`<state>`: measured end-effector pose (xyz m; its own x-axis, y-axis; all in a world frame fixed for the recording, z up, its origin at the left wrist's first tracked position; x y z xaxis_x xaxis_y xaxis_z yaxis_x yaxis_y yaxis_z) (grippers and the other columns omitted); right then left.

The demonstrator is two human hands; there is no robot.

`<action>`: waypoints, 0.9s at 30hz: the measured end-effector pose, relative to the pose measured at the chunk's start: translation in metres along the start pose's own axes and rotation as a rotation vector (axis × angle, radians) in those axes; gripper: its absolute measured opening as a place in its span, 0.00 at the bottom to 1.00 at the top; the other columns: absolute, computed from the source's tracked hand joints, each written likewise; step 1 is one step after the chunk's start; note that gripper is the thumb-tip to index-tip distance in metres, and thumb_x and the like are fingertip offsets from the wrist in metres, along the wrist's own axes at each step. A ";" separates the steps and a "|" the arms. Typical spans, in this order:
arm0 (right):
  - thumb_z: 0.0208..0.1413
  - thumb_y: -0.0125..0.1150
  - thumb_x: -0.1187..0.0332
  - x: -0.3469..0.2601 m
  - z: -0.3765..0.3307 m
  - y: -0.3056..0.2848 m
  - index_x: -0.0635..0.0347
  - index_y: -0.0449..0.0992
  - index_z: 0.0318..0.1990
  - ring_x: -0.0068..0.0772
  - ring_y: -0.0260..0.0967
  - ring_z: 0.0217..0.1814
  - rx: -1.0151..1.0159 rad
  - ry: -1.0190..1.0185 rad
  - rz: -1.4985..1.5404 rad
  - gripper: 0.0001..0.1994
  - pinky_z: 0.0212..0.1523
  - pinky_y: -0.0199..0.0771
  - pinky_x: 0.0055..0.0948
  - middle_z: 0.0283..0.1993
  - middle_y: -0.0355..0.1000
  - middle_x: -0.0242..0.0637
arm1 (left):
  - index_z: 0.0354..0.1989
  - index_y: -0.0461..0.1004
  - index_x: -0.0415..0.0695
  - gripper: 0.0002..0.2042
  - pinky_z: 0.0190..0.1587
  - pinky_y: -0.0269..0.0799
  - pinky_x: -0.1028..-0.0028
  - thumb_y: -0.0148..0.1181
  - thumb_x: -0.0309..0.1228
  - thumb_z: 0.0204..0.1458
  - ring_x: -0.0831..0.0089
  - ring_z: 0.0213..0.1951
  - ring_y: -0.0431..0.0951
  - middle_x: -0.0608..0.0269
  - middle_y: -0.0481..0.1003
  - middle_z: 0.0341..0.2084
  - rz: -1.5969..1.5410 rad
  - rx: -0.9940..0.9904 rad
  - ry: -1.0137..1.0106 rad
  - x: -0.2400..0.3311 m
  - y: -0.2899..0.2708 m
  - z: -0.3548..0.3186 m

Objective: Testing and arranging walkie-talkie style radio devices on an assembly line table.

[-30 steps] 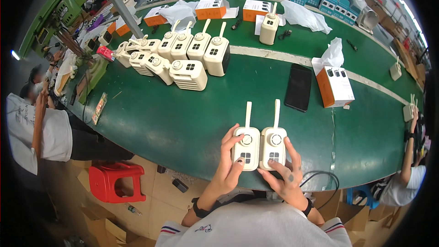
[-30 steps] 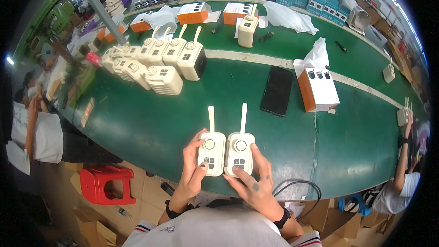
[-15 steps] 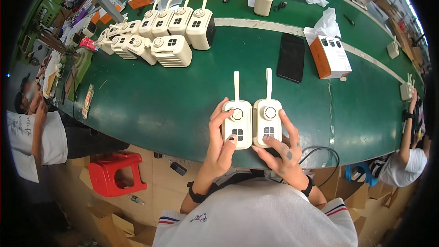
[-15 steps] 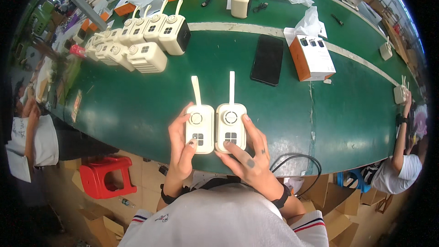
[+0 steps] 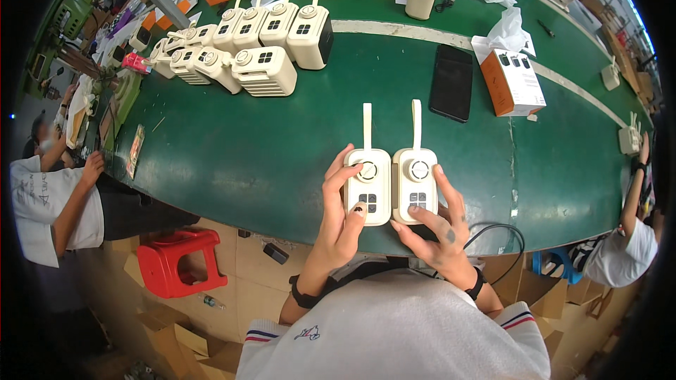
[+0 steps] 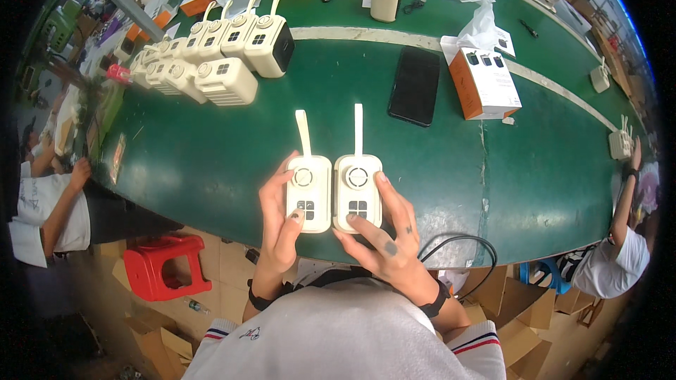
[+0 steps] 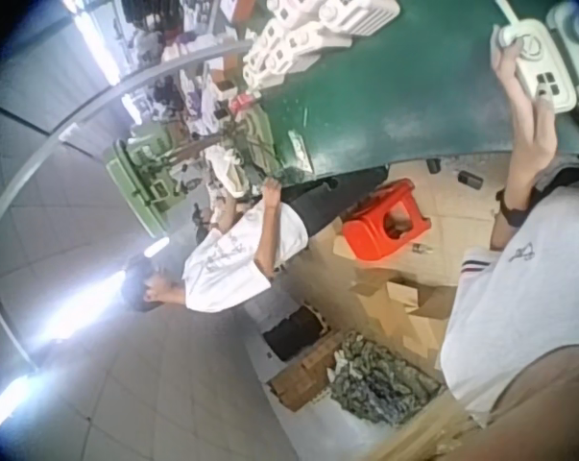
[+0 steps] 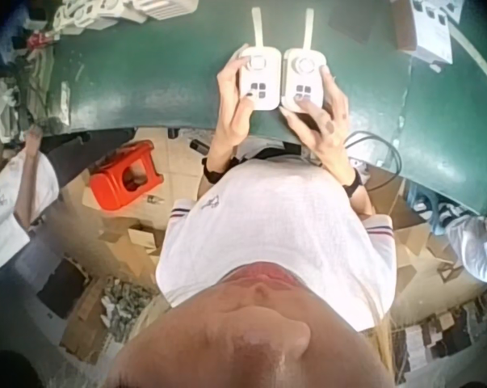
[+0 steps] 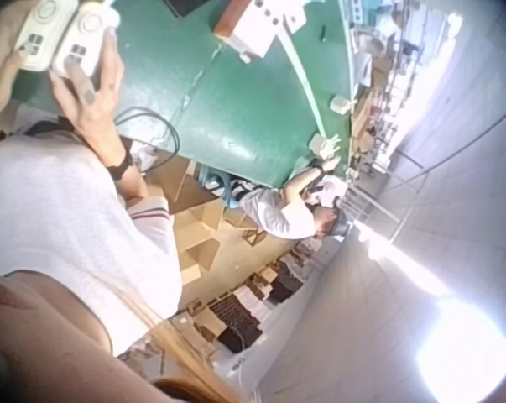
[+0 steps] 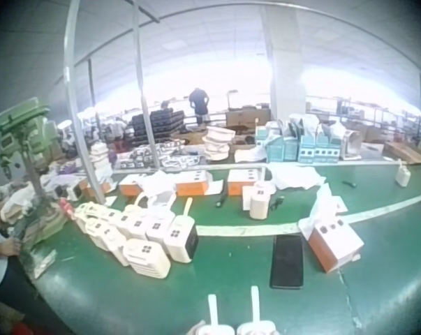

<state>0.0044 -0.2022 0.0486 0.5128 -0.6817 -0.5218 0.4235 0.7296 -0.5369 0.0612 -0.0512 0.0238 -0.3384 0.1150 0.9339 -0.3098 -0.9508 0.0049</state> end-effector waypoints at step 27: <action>0.33 0.77 0.68 0.006 -0.002 0.001 0.55 0.77 0.38 0.57 0.66 0.57 0.032 0.063 0.051 0.20 0.48 0.74 0.38 0.62 0.60 0.62 | 0.59 0.54 0.37 0.26 0.66 0.43 0.55 0.40 0.23 0.47 0.47 0.68 0.45 0.32 0.47 0.63 0.019 -0.003 -0.012 0.000 0.000 0.001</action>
<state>0.0063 -0.2058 0.0435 0.4866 -0.6446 -0.5896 0.4217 0.7644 -0.4877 0.0623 -0.0516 0.0242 -0.3334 0.0936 0.9381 -0.3059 -0.9520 -0.0137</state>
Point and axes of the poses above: each hand's wrist, its own z-axis towards the middle knuckle, its own y-axis out of the palm, x = y × z, the point moved 8 cm from there along z, towards the middle knuckle
